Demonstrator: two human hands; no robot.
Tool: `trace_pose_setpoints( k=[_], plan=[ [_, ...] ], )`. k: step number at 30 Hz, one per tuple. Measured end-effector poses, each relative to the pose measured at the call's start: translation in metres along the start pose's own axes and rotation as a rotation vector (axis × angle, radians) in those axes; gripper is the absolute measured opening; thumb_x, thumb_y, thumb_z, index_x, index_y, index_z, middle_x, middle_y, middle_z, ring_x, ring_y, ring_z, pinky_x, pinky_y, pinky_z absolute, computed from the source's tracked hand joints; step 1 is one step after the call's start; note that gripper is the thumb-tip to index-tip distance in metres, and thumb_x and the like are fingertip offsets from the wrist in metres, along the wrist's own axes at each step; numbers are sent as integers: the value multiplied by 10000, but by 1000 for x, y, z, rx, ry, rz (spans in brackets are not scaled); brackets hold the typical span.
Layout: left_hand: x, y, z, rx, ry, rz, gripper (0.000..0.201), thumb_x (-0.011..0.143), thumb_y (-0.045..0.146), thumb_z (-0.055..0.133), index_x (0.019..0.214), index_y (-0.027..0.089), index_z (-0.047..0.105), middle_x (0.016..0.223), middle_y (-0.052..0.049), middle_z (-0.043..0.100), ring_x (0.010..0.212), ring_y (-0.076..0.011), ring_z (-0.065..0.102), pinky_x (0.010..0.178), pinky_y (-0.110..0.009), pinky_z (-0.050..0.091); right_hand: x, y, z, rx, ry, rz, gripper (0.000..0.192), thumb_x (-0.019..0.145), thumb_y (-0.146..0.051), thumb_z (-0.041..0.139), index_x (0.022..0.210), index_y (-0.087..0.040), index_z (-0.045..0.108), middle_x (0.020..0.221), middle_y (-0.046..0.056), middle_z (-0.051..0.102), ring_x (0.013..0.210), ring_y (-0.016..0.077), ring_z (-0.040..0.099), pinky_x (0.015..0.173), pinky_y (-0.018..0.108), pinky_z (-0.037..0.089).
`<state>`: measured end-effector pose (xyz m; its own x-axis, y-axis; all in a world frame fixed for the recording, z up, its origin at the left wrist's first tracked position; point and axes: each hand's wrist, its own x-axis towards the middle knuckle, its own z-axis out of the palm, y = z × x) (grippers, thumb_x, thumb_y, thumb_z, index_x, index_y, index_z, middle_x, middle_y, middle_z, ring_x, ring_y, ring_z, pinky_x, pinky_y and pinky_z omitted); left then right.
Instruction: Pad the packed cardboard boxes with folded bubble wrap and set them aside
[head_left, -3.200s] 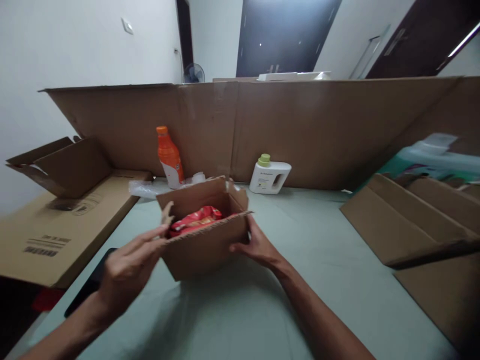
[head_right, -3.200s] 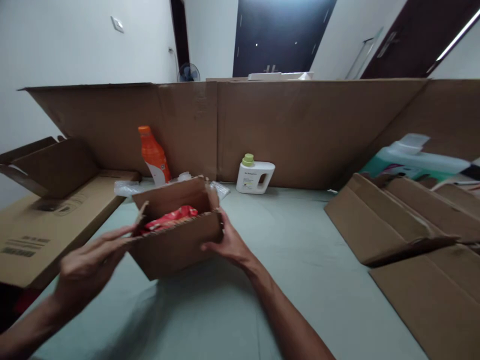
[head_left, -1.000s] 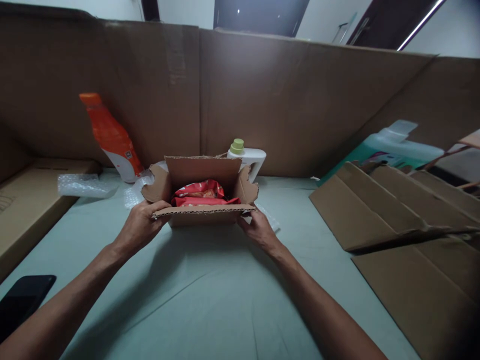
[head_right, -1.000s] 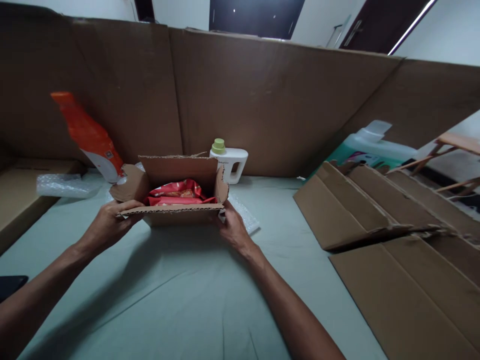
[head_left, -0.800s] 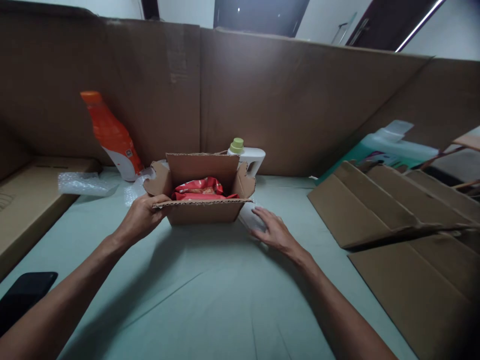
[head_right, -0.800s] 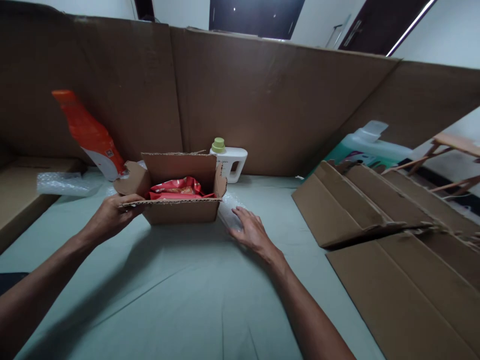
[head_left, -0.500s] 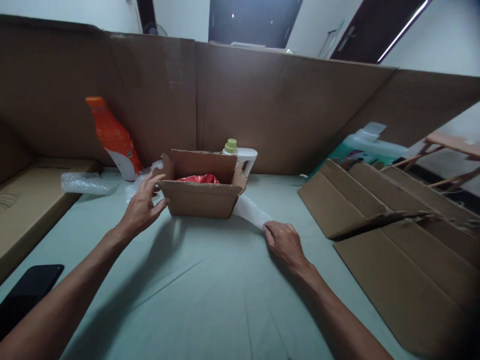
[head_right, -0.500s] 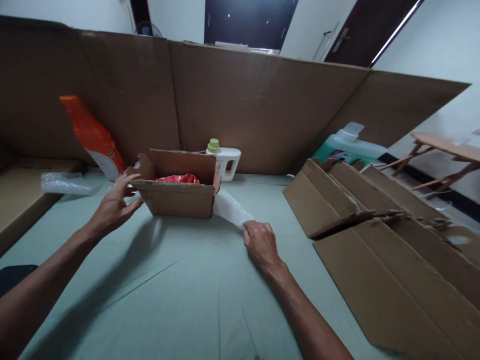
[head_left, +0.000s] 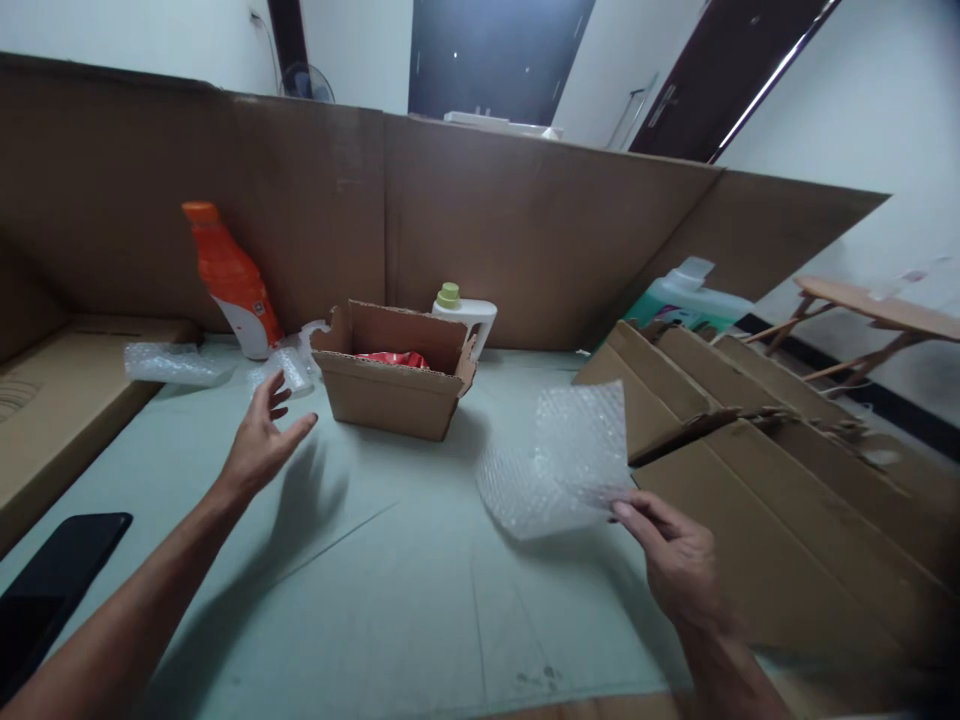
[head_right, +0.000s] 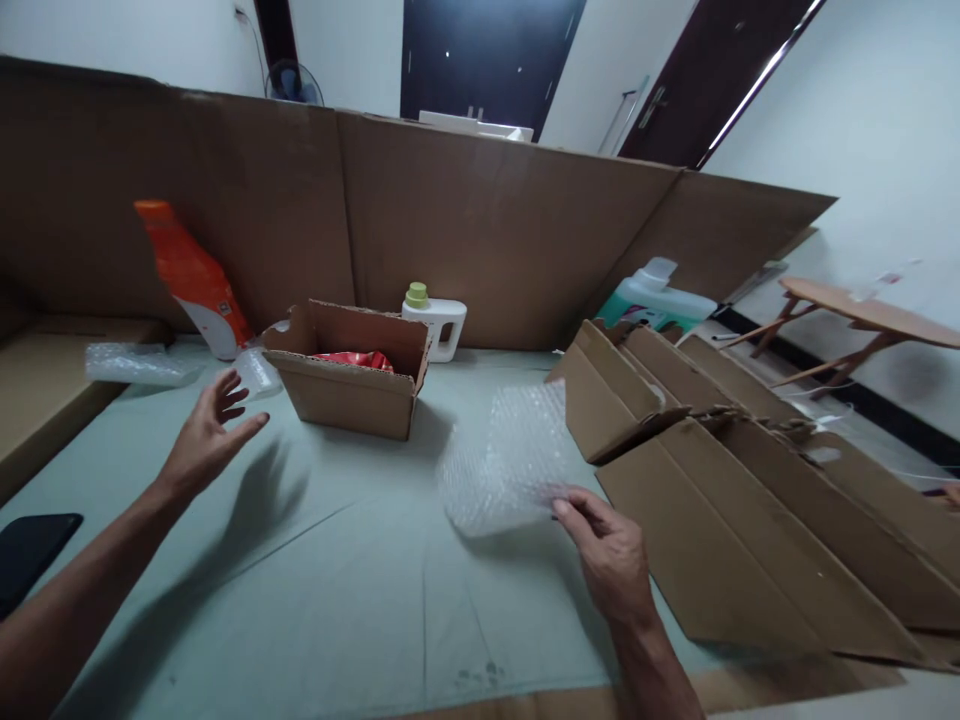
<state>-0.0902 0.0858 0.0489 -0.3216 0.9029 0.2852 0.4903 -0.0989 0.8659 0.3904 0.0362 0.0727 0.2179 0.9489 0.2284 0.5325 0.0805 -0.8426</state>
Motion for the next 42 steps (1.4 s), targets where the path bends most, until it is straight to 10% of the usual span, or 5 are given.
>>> trace_pose_setpoints(
  k=[7,18,26,34,42],
  plan=[
    [39,-33,36,-216,-187,-223,933,730,434,707,1515,158,284,1478,-241,474,1379,-358,466,1063,-501,443,13,-19,45,289,-662,-5,339,800,-552,686,719,-228,744,1288,123,676,1236,341,600,1067,487,437],
    [8,-36,71,-118,-186,-141,609,743,400,644,1273,131,515,1128,-110,645,1092,-296,608,979,-443,481,81,-33,177,301,-606,-165,384,836,-594,621,760,-219,656,1416,99,586,1375,280,466,1134,414,357],
    [-30,-22,56,-99,-9,-229,723,812,389,609,1455,147,384,1455,-199,495,1354,-317,496,1113,-472,409,70,-35,147,213,-499,-159,271,832,-471,644,780,-207,675,1227,121,629,1134,263,589,971,385,465],
    [-86,31,73,-25,-522,306,583,798,378,706,1325,163,579,1437,-180,546,1383,-335,460,1148,-527,367,6,-65,124,367,-408,-114,199,856,-391,627,831,-205,695,856,30,650,771,173,587,690,273,495],
    [-86,51,72,150,-617,567,126,852,273,677,928,177,647,971,-64,714,941,-229,655,966,-467,490,-41,-60,119,605,-89,150,226,732,-371,769,806,-196,647,727,-8,668,649,141,611,606,260,539]
  ],
)
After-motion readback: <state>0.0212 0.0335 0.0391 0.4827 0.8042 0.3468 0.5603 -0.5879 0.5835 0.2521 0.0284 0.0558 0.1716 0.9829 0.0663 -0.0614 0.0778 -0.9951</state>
